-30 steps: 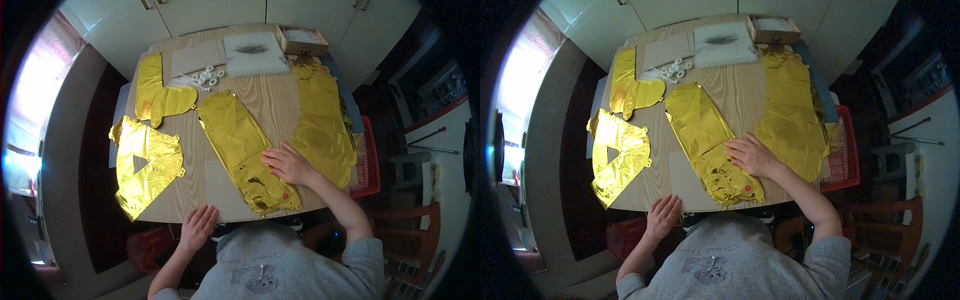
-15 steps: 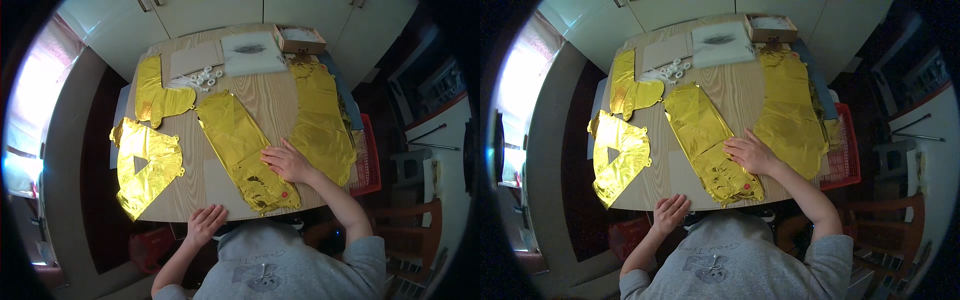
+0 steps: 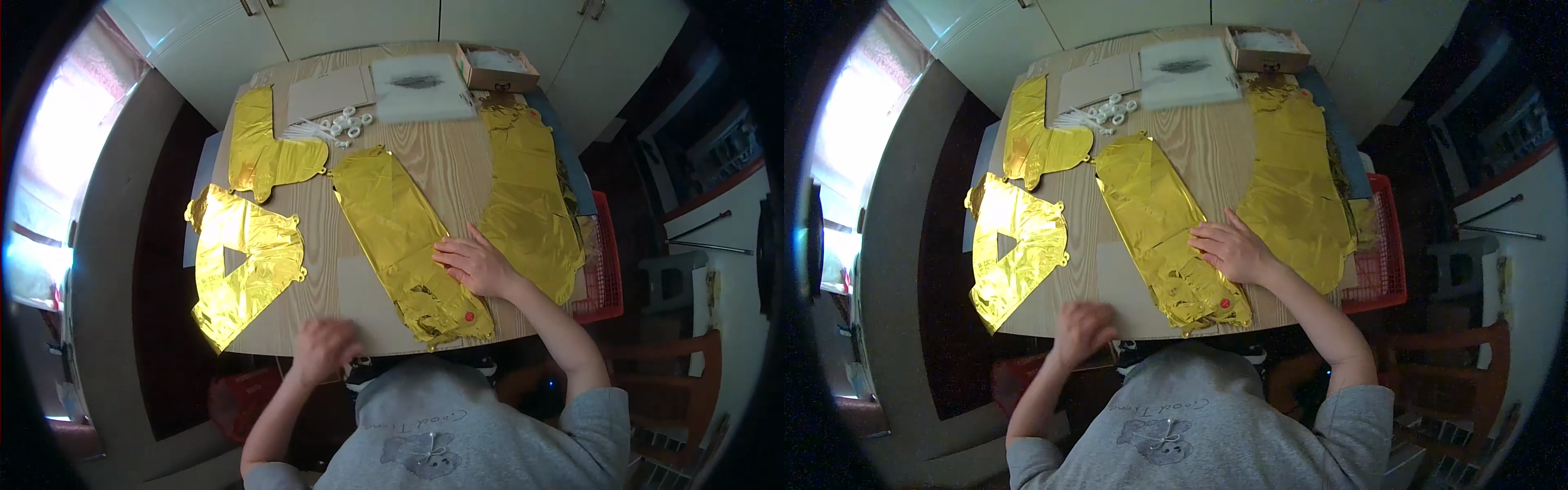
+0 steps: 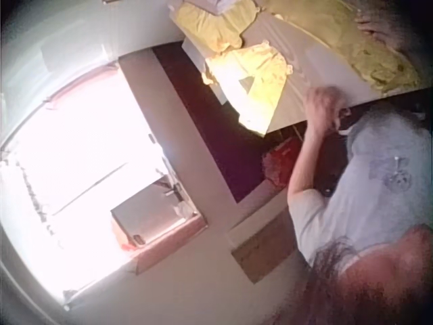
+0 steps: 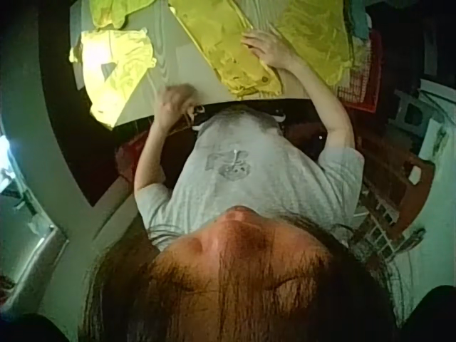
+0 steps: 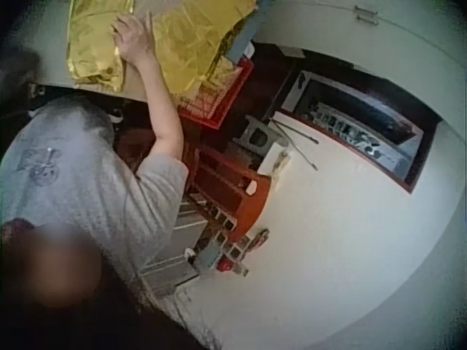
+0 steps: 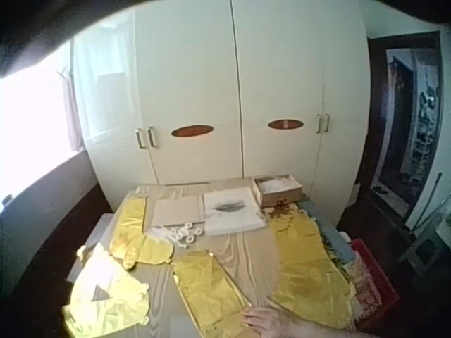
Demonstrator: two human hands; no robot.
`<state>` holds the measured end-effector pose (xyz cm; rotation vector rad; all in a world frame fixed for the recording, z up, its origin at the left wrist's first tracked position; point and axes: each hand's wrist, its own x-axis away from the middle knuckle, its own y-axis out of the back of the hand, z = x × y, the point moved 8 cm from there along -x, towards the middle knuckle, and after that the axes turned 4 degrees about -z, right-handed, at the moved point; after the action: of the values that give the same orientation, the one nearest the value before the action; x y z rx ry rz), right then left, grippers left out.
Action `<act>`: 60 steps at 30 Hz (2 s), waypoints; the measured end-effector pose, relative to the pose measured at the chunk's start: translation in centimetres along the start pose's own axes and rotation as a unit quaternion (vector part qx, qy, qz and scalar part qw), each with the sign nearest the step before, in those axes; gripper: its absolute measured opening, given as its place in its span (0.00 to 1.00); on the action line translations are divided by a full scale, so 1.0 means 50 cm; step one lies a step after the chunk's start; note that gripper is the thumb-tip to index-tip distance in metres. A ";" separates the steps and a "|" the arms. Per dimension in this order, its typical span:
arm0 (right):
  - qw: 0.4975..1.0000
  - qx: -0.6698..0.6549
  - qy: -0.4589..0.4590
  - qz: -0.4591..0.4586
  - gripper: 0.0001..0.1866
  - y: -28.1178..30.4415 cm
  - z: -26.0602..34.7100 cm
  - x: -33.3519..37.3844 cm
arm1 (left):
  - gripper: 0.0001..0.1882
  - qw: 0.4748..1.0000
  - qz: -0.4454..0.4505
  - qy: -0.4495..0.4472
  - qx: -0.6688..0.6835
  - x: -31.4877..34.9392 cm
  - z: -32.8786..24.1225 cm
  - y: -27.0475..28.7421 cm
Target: Folding deflated gold foil balloons into squares around cardboard inserts.
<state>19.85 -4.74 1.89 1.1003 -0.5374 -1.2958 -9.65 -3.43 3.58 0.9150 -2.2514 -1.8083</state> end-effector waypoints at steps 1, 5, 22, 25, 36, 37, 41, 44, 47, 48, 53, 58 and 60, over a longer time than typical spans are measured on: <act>1.000 0.000 -0.002 -0.001 0.18 0.000 0.000 0.001 | 0.28 0.998 0.022 0.058 -0.011 -0.028 0.039 -0.005; 1.000 0.013 0.004 -0.004 0.17 0.000 0.003 0.001 | 0.38 0.996 0.053 0.069 -0.002 -0.175 0.082 0.004; 1.000 0.018 0.008 0.002 0.18 0.000 0.006 0.002 | 0.17 0.832 0.092 0.411 0.361 0.068 0.124 0.021; 1.000 0.022 0.021 0.001 0.17 -0.001 0.021 0.011 | 0.09 0.840 0.095 0.432 0.313 0.166 0.191 0.130; 0.999 0.036 0.007 -0.038 0.17 -0.012 0.079 0.061 | 0.06 0.873 -0.104 0.318 0.355 -0.069 0.286 0.171; 0.998 0.033 -0.001 -0.044 0.17 0.005 0.078 0.065 | 0.07 0.856 -0.090 0.324 0.392 -0.119 0.287 0.135; 0.997 0.015 -0.040 -0.064 0.17 0.066 0.048 0.097 | 0.08 0.817 -0.026 0.332 0.470 -0.250 0.313 0.020; 0.996 0.007 -0.069 -0.060 0.17 0.069 0.027 0.115 | 0.09 0.816 0.018 0.334 0.472 -0.295 0.331 -0.043; 0.997 0.009 -0.069 -0.041 0.18 0.048 0.024 0.114 | 0.09 0.822 0.038 0.333 0.460 -0.303 0.341 -0.070; 0.997 0.011 -0.063 -0.035 0.19 0.040 0.026 0.106 | 0.09 0.831 0.038 0.334 0.444 -0.304 0.343 -0.069; 0.999 0.007 -0.048 -0.016 0.23 0.024 0.053 0.079 | 0.14 0.906 0.013 0.290 0.309 -0.304 0.340 -0.052; 0.999 0.022 -0.042 -0.012 0.24 0.009 0.055 0.081 | 0.20 0.982 -0.086 0.166 0.031 -0.314 0.282 0.000; 0.999 0.020 -0.040 -0.019 0.23 0.009 0.055 0.082 | 0.23 0.989 -0.071 0.128 -0.026 -0.317 0.203 0.019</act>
<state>18.83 -9.56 2.44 1.1003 -0.6072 -1.3711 -1.62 13.48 5.93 1.2460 -2.0201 -1.6821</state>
